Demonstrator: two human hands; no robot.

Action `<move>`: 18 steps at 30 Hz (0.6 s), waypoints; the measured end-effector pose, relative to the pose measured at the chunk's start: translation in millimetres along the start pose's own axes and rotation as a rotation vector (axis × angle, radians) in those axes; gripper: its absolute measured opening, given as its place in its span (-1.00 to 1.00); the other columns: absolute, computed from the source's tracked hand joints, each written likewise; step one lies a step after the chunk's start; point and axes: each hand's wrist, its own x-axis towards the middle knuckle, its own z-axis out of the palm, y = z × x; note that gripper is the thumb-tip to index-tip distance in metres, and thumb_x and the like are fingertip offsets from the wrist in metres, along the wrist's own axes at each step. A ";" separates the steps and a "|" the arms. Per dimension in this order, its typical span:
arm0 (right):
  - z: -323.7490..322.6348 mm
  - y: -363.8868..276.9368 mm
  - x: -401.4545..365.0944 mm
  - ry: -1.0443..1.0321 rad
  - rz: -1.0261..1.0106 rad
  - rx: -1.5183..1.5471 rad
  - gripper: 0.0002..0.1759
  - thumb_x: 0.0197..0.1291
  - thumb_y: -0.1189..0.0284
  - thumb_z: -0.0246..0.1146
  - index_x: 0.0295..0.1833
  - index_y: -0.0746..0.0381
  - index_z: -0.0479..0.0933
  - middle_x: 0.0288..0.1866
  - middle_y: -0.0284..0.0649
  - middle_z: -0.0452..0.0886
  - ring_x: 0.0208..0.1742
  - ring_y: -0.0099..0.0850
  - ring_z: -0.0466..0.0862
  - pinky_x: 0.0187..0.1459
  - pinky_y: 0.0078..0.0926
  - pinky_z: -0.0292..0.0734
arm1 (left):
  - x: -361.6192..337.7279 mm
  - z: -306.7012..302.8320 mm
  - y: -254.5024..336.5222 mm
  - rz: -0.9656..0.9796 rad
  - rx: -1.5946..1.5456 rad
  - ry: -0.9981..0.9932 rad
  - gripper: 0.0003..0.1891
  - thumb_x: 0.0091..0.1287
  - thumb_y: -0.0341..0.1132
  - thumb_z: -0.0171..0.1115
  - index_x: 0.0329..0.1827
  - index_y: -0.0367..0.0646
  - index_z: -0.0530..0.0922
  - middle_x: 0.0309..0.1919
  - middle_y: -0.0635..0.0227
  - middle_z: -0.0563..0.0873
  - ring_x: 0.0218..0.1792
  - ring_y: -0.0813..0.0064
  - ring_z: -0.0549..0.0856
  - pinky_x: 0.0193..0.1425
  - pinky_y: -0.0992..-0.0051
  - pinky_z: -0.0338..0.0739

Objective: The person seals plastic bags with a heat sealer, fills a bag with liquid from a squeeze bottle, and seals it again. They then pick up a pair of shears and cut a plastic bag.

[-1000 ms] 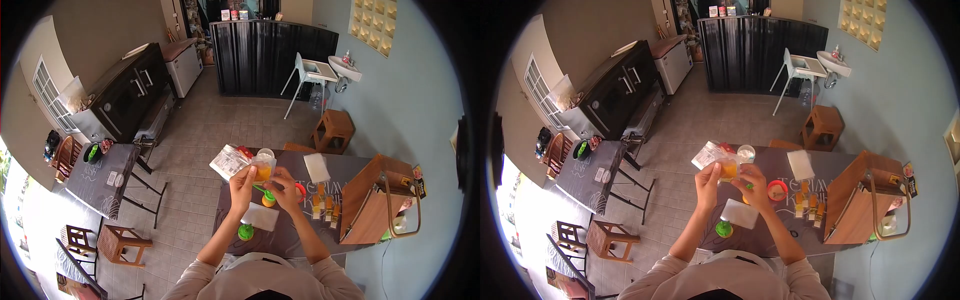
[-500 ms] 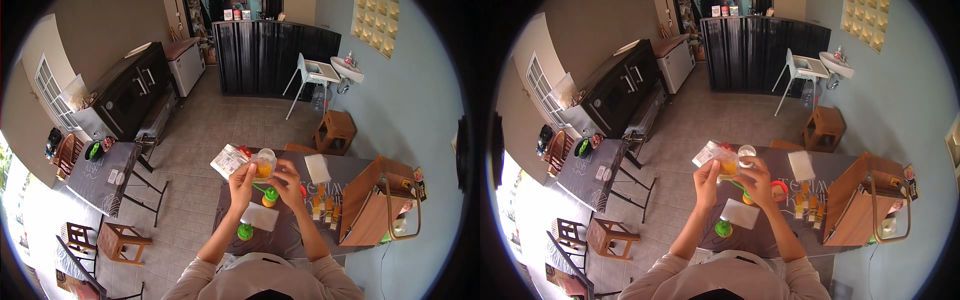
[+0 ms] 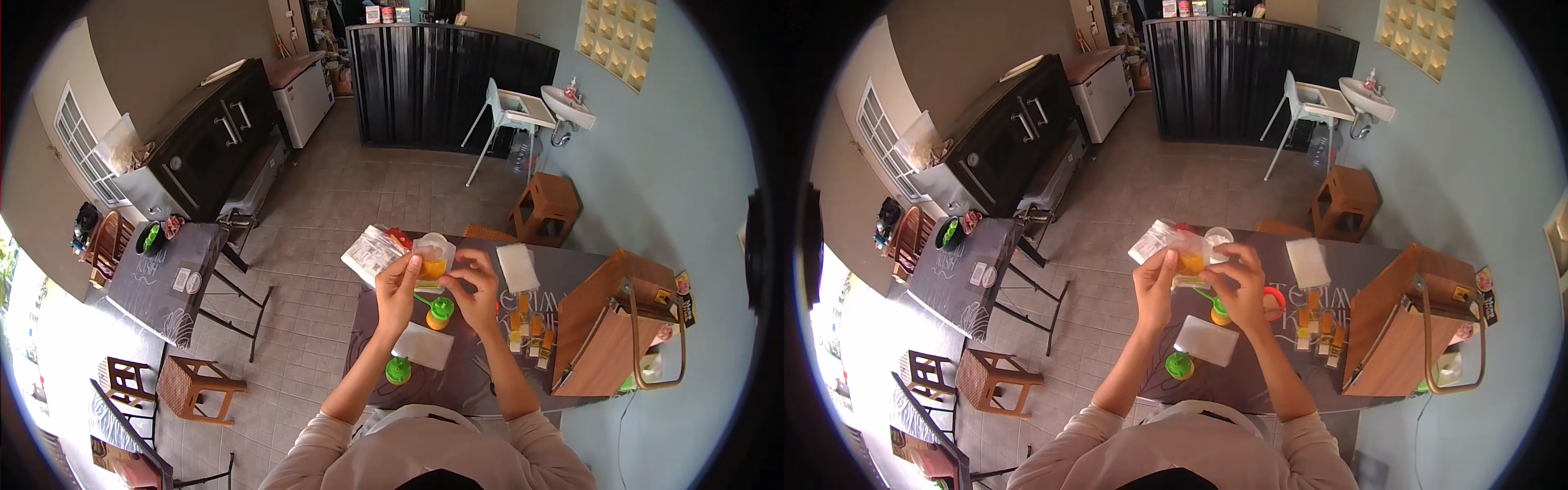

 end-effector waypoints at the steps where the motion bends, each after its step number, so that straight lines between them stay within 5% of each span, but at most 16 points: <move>1: -0.1 -4.0 2.0 0.037 0.013 0.017 -0.74 -0.22 0.46 0.41 -0.31 0.21 0.60 -0.12 -0.28 0.52 -0.14 -0.39 0.51 -0.16 -0.46 0.35 | -0.3 1.0 1.3 0.008 -0.016 -0.001 -0.71 0.35 -0.27 0.03 -0.10 -0.34 0.55 -0.28 0.39 0.63 -0.24 0.68 0.55 -0.10 0.67 0.41; 7: 1.2 -13.1 9.2 0.175 0.030 0.124 -0.83 -0.14 0.56 0.35 -0.33 0.27 0.61 -0.25 -0.22 0.56 -0.22 -0.42 0.54 -0.20 -0.57 0.40 | -2.4 1.8 -1.1 -0.048 -0.021 -0.059 -0.71 0.35 -0.30 0.03 -0.07 -0.37 0.53 -0.26 0.36 0.63 -0.24 0.67 0.56 -0.12 0.68 0.42; 18: 0.6 -2.1 2.9 0.125 0.152 0.244 -0.90 -0.03 0.55 0.31 -0.34 0.31 0.60 -0.28 -0.24 0.53 -0.22 -0.49 0.50 -0.19 -0.63 0.34 | -9.1 -9.8 -38.1 -0.014 0.026 -0.088 -0.70 0.33 -0.30 0.06 -0.05 -0.40 0.52 -0.28 0.37 0.63 -0.25 0.69 0.54 -0.14 0.68 0.41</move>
